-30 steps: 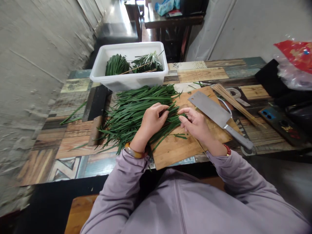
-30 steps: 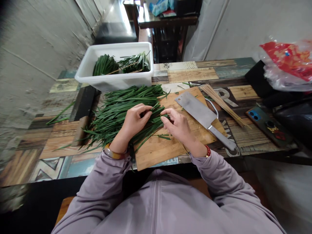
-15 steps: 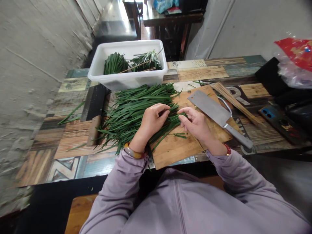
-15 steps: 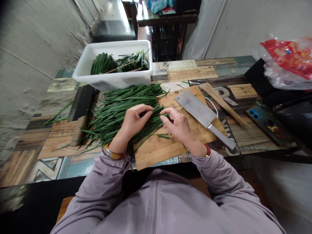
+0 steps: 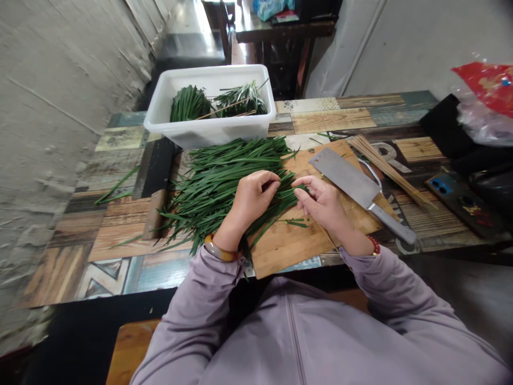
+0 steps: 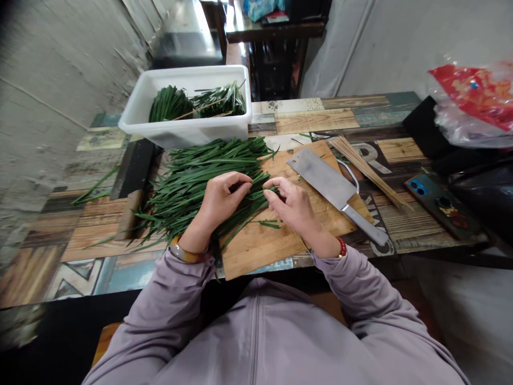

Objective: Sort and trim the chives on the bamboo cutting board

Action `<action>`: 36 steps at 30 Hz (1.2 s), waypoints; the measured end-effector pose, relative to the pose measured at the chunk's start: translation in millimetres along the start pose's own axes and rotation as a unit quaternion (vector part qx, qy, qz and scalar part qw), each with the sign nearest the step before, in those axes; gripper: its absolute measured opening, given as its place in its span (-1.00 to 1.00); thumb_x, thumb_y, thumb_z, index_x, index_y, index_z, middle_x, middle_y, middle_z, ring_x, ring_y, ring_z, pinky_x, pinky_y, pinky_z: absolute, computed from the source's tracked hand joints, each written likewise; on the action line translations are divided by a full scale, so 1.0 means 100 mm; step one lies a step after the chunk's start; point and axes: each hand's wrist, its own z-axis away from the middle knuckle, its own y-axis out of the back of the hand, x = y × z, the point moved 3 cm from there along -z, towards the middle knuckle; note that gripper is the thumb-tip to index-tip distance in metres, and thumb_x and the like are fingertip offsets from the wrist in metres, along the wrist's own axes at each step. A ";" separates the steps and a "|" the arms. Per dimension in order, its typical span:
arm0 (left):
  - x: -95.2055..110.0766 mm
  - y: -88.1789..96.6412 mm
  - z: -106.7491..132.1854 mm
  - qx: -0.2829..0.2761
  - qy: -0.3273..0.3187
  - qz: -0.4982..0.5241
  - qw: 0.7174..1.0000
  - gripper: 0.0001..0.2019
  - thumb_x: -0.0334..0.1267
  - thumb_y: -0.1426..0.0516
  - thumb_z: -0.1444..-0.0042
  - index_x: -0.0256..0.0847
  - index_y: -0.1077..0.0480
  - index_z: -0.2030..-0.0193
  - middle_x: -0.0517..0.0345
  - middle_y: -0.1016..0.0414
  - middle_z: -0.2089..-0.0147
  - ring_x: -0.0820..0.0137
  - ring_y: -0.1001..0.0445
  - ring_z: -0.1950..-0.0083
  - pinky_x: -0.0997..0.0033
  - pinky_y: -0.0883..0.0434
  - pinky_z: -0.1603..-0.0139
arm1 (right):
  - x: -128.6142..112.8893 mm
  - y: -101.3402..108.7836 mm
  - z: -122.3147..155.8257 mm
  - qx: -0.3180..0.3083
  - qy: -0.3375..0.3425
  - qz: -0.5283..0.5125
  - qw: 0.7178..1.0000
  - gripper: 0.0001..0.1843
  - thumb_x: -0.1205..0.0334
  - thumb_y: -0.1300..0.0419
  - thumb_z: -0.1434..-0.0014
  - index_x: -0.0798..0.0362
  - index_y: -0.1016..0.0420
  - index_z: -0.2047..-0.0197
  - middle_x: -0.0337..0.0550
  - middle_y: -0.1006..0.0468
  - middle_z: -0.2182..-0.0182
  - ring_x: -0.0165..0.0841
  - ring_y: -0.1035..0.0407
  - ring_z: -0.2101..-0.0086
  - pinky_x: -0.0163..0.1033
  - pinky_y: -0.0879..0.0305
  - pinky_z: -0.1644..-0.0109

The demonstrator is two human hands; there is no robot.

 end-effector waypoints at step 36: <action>0.08 -0.03 0.01 -0.026 -0.047 0.032 0.998 -0.85 -0.44 -0.15 -0.19 -0.24 -0.58 0.27 0.14 -0.60 0.31 0.45 -0.51 0.32 0.47 -0.36 0.26 | 0.00 0.00 -0.02 0.007 -0.018 0.008 1.000 -0.78 0.03 -0.17 -0.26 -0.03 -0.45 0.13 -0.34 -0.48 0.59 -0.40 -0.36 0.63 -0.29 -0.26 0.50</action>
